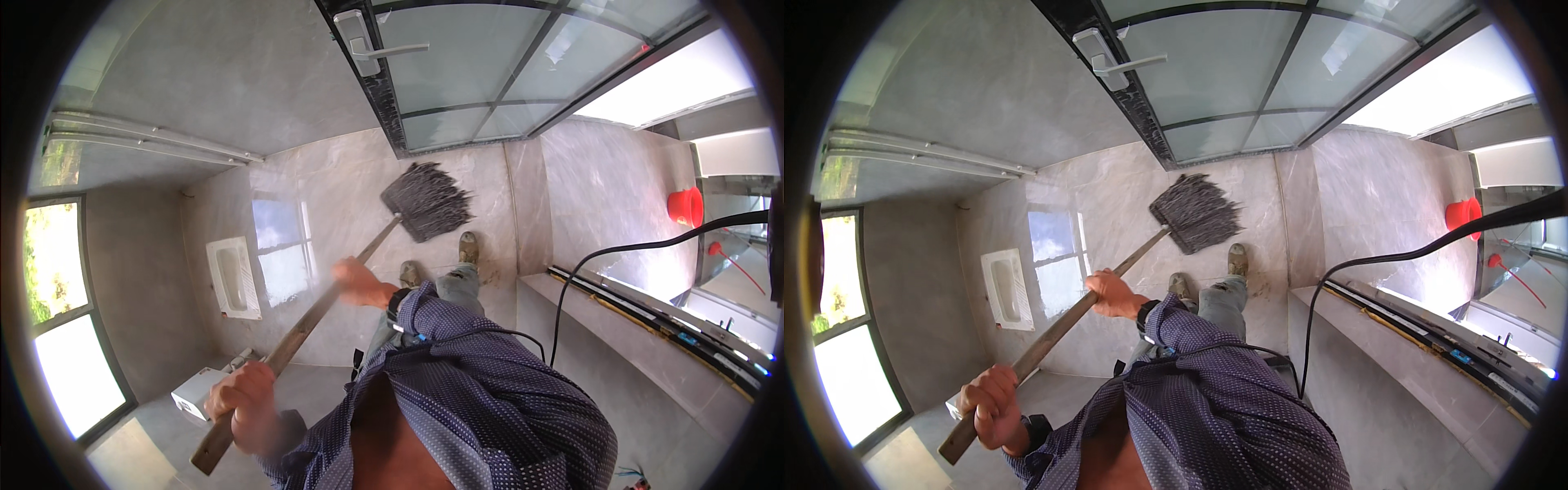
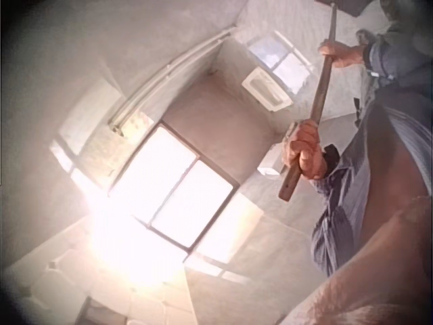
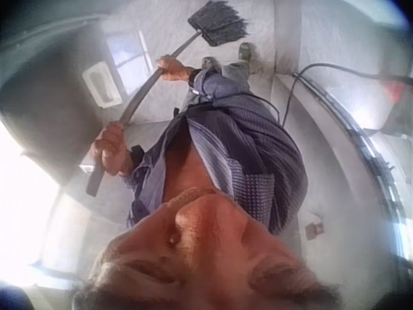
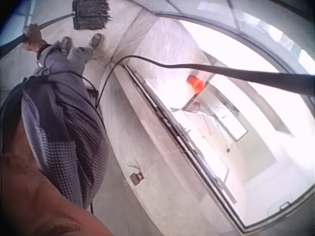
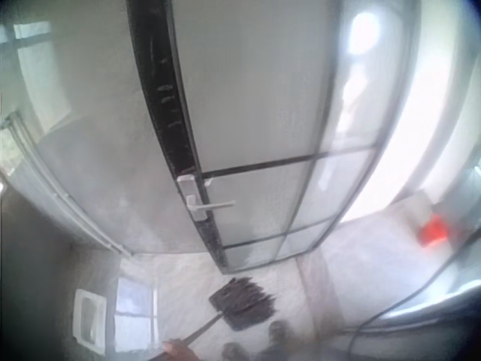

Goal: The person mops a tiled floor in a bathroom and a hallway using a mop and then flushes a squat toilet.

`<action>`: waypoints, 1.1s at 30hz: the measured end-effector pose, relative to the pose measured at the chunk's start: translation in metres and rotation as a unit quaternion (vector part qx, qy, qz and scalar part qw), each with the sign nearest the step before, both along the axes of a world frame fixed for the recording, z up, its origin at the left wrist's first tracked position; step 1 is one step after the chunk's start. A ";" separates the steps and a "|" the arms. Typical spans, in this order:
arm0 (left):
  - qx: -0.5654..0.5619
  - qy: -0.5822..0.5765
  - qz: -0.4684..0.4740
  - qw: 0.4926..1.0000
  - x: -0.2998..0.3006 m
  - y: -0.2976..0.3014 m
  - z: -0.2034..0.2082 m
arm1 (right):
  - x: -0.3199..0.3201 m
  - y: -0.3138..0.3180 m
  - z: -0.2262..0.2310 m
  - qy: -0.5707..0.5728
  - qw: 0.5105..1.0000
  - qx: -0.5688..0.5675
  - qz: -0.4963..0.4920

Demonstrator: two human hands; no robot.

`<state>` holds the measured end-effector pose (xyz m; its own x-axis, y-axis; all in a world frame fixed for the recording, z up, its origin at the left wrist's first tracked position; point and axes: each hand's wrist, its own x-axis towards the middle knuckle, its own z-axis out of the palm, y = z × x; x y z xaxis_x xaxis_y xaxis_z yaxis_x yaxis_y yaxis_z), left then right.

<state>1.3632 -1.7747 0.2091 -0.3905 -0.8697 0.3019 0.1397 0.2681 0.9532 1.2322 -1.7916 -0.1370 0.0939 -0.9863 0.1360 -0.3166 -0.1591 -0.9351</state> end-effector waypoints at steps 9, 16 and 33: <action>-0.132 -0.138 0.065 0.980 -0.069 0.031 0.032 | 0.000 0.005 0.007 0.073 0.989 -0.031 0.122; -0.189 -0.073 0.154 0.967 -0.103 0.046 0.090 | -0.112 0.034 0.013 0.068 0.969 0.178 0.159; -0.150 0.012 0.211 0.966 -0.133 0.055 0.073 | -0.382 0.176 -0.079 0.190 0.905 0.380 -0.013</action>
<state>1.2301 -1.7200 0.2821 -0.0109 -0.8217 0.5698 -0.0212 0.5699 0.8214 0.8505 -1.6153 -0.2161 -0.0320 -0.7846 -0.6192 -0.6326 0.4956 -0.5952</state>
